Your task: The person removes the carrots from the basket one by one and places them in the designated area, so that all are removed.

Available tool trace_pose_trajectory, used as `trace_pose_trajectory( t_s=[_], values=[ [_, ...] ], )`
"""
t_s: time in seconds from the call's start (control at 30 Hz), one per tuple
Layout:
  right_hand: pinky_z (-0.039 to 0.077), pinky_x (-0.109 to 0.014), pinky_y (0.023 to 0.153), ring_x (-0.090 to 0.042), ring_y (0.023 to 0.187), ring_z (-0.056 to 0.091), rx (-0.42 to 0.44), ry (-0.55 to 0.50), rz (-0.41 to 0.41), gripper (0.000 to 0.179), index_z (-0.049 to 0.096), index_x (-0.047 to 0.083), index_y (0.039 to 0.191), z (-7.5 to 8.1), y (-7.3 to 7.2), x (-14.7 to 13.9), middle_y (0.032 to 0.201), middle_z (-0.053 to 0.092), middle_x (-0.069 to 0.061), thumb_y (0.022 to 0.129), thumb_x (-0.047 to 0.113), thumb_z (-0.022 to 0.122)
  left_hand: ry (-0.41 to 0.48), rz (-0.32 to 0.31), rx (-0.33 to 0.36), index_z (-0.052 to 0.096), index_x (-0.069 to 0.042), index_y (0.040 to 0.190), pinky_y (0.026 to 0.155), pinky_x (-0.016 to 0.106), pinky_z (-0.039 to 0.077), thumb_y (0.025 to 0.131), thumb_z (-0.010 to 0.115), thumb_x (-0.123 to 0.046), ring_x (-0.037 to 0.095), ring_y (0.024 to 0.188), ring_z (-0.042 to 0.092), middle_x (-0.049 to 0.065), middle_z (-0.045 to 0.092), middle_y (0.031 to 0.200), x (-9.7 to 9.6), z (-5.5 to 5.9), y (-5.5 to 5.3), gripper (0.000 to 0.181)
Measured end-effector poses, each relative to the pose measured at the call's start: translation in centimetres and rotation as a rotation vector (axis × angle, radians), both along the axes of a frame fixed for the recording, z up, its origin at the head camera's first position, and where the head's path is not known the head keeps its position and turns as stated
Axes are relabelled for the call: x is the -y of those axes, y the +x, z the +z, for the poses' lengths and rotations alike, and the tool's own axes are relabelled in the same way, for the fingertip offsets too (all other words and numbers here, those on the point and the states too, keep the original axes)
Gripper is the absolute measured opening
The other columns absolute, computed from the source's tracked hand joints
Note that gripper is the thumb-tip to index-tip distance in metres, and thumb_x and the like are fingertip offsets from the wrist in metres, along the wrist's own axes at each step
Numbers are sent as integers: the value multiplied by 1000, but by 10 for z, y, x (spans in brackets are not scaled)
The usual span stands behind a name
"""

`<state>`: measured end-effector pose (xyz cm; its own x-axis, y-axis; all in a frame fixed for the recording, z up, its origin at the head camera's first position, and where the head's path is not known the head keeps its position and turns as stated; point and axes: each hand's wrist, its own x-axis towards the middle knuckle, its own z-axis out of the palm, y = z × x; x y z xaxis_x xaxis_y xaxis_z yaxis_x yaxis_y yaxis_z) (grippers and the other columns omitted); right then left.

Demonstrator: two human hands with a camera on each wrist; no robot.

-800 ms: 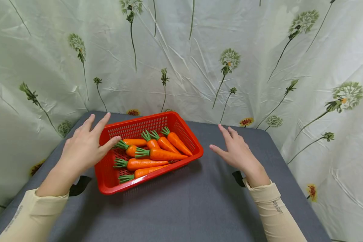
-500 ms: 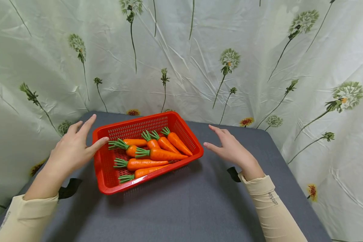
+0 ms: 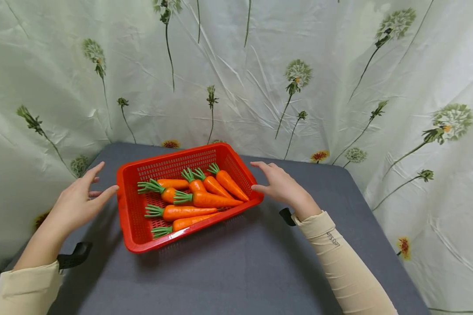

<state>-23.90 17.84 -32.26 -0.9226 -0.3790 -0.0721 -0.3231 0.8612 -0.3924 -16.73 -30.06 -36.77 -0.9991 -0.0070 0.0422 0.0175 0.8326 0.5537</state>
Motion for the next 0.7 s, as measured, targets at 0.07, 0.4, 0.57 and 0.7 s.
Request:
trace_pose_trajectory(
  t_s=[0.07,0.4,0.57,0.7],
  values=[
    [50,-57,114,-39,138,56,10,-5,14,71,44,15,164,0,-3,5,150,57,-22,101,27,76,56,-9,42,3,-8,173,89,69,58,110,55,-49,63,120,64,48,36,155,3,-6,0,91],
    [53,-51,109,-36,132,58,64,-32,82,70,45,12,163,-1,-15,20,142,61,-21,101,27,75,418,-73,164,-10,-24,173,80,44,67,111,55,-44,63,138,49,45,22,165,10,-33,-1,92],
    [53,-50,108,-35,128,60,54,-4,118,71,44,12,163,-2,-20,27,139,63,-20,101,28,75,547,-103,169,-8,-32,173,83,43,67,113,55,-38,4,112,68,41,21,167,13,-50,-4,87],
    [53,-50,107,-36,125,60,41,18,141,71,45,12,163,-2,-22,31,136,64,-20,101,27,76,645,-121,158,-5,-37,173,82,41,67,114,53,-33,-16,102,60,40,18,166,12,-59,-3,83]
  ],
)
